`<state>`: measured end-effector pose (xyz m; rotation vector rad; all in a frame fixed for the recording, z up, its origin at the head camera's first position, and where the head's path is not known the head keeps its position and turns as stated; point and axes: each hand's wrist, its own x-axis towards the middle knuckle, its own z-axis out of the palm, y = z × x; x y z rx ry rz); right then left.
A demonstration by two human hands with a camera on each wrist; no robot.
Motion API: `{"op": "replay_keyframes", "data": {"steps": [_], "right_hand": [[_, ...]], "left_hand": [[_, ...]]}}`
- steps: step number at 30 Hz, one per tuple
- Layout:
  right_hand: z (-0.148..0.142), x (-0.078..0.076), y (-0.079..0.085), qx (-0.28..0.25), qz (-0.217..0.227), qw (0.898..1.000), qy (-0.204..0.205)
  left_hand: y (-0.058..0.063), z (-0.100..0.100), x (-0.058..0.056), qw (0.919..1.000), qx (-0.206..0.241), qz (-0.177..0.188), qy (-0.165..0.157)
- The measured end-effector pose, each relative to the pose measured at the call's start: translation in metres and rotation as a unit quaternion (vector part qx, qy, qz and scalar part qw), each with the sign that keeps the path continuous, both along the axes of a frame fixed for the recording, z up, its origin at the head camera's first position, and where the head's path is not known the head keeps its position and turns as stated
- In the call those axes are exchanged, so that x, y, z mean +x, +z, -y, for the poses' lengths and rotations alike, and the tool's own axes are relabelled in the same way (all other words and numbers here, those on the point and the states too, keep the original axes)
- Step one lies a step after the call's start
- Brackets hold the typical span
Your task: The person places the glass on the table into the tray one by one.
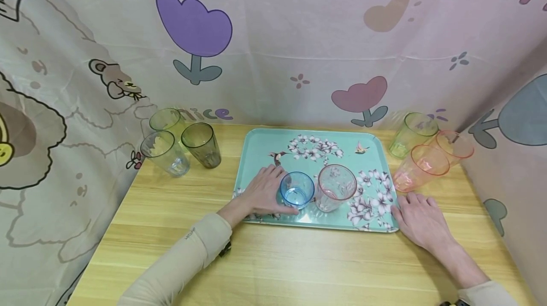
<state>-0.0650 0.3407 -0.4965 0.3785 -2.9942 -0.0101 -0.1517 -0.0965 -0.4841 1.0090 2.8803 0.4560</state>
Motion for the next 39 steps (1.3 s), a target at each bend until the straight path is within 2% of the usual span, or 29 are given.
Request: {"op": "replay_keyframes", "data": {"steps": [7, 17, 24, 31, 39], "right_hand": [[0.000, 0.000, 0.000, 0.000, -0.001, 1.000, 0.001], [0.000, 0.001, 0.000, -0.004, 0.000, 1.000, -0.001], [0.000, 0.000, -0.001, -0.003, -0.004, 1.000, 0.001], [0.000, 0.000, -0.002, -0.002, -0.019, 1.000, 0.006], [0.000, 0.001, -0.003, -0.005, -0.020, 1.000, 0.004]], "left_hand": [[0.006, 0.007, 0.003, 0.9989, 0.040, 0.022, -0.007], [0.021, 0.028, 0.004, 0.9986, 0.049, -0.013, 0.015], [0.031, 0.050, 0.009, 0.9949, 0.081, -0.022, 0.056], [0.039, 0.077, 0.015, 0.9888, 0.100, -0.070, 0.086], [0.047, 0.112, 0.024, 0.9736, 0.144, -0.084, 0.156]]}}
